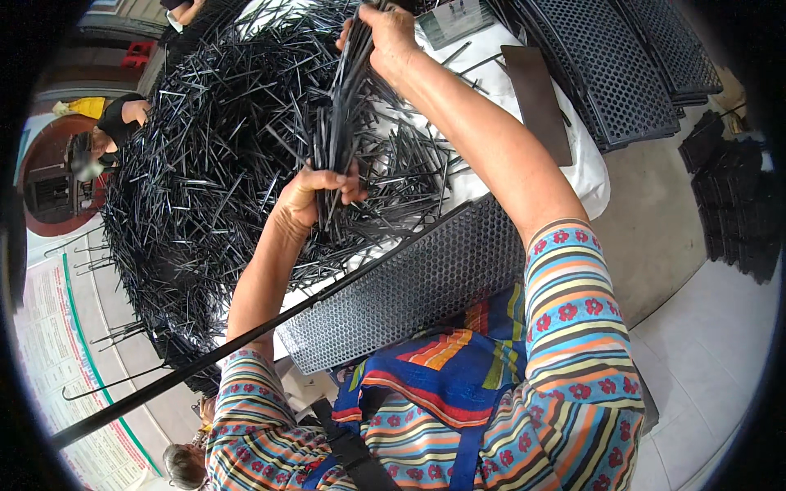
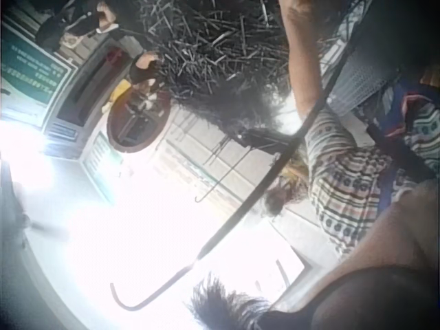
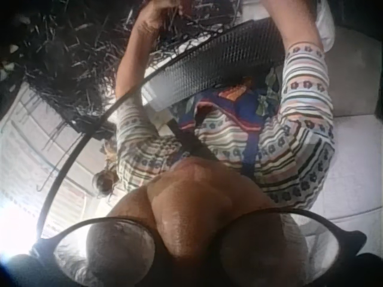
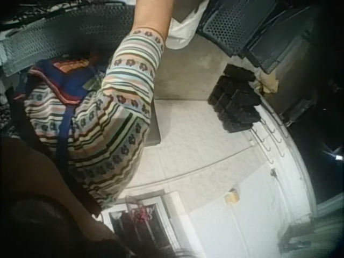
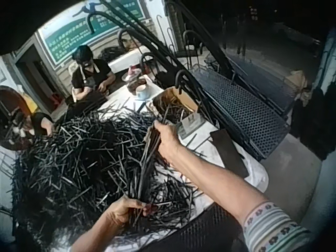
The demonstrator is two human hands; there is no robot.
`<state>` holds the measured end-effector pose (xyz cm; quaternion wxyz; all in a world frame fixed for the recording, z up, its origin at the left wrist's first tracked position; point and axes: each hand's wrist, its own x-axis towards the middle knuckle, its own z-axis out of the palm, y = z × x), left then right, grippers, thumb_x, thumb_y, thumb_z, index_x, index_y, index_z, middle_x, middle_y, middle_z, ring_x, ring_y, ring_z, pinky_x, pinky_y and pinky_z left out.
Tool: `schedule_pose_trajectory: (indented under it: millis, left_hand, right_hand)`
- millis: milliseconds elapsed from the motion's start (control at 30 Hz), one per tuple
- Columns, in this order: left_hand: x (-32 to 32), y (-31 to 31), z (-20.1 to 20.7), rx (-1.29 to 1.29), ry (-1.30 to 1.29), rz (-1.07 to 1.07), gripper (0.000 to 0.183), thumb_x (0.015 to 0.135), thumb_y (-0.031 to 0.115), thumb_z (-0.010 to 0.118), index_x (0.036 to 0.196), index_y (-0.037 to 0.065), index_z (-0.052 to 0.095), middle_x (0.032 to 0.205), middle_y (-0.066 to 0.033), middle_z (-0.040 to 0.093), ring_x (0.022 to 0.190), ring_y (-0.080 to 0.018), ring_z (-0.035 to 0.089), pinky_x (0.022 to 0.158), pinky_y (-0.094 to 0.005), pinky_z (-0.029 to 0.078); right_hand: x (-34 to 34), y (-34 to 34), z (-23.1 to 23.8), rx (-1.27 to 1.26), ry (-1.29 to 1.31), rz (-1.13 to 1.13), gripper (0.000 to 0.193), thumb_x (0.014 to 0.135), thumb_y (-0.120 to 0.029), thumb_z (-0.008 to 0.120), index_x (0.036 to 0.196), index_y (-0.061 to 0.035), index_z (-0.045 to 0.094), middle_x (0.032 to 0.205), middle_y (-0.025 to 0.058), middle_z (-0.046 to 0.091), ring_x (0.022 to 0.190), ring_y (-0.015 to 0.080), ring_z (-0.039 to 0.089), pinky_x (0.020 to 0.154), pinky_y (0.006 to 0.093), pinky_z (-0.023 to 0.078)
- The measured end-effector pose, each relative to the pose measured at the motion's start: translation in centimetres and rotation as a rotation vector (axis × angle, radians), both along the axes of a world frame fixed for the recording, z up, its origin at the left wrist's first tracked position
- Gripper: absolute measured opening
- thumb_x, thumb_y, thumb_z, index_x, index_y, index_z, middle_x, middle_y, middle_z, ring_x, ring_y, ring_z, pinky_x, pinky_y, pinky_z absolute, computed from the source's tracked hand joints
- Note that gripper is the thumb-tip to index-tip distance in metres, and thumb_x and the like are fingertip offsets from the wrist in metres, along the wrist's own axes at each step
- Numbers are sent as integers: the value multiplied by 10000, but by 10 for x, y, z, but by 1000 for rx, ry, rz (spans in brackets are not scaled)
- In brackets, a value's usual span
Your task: The person puts on eyeglasses, gathers a bundle of plastic ties from a pile on the table, and inserts the ties into the holes of a perforated plastic grid by hand.
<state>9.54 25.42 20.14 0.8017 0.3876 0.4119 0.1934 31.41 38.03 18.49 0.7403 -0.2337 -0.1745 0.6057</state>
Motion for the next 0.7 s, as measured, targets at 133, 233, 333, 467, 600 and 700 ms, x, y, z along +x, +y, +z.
schedule_pose_trajectory:
  millis: [133, 233, 333, 467, 600, 700]
  left_hand:
    - [-27, -16, -8, 41, -95, 144, 266, 651, 33, 663, 897, 27, 561, 740, -74, 553, 664, -224, 579, 815, -443, 515]
    - [-33, -11, -7, 63, -178, 388, 277, 669, 18, 653, 920, 47, 538, 845, -62, 545, 754, -199, 555, 780, -389, 505]
    - [-10, 4, 2, 162, -46, 544, 289, 753, -61, 582, 1042, -46, 600, 1121, -170, 648, 1034, -290, 645, 831, -394, 554]
    - [30, 24, -23, 181, -57, 563, 266, 831, 61, 705, 1085, 9, 645, 1019, -97, 697, 860, -226, 688, 793, -391, 570]
    - [29, 25, -40, 10, -184, 576, 300, 839, 141, 725, 1103, 26, 641, 1051, -88, 694, 932, -234, 670, 871, -408, 546]
    - [16, 27, -45, -140, -287, 464, 287, 822, 153, 721, 1069, 28, 642, 1010, -102, 695, 931, -268, 667, 905, -436, 534]
  right_hand:
    - [16, 13, 16, -67, -6, -142, 128, 928, -113, 556, 828, -36, 575, 628, 79, 580, 480, 221, 567, 427, 344, 473]
    - [7, 4, 18, -53, -225, -20, 99, 956, -102, 542, 940, -8, 518, 784, 156, 636, 633, 268, 660, 581, 446, 596]
    - [-23, -16, 8, -206, -395, 119, 103, 919, -89, 580, 972, -29, 516, 767, 154, 641, 576, 222, 642, 490, 341, 564]
    - [-80, -25, -21, -272, -799, -114, 162, 785, -163, 678, 829, -7, 675, 718, 134, 686, 617, 219, 667, 585, 355, 525]
    - [-90, -32, -14, -225, -629, 38, 315, 672, -291, 791, 805, -16, 712, 786, 126, 704, 730, 199, 659, 687, 338, 503]
    - [-96, -43, -13, -70, -621, 98, 399, 671, -400, 815, 707, -27, 677, 739, 93, 666, 700, 187, 590, 665, 314, 463]
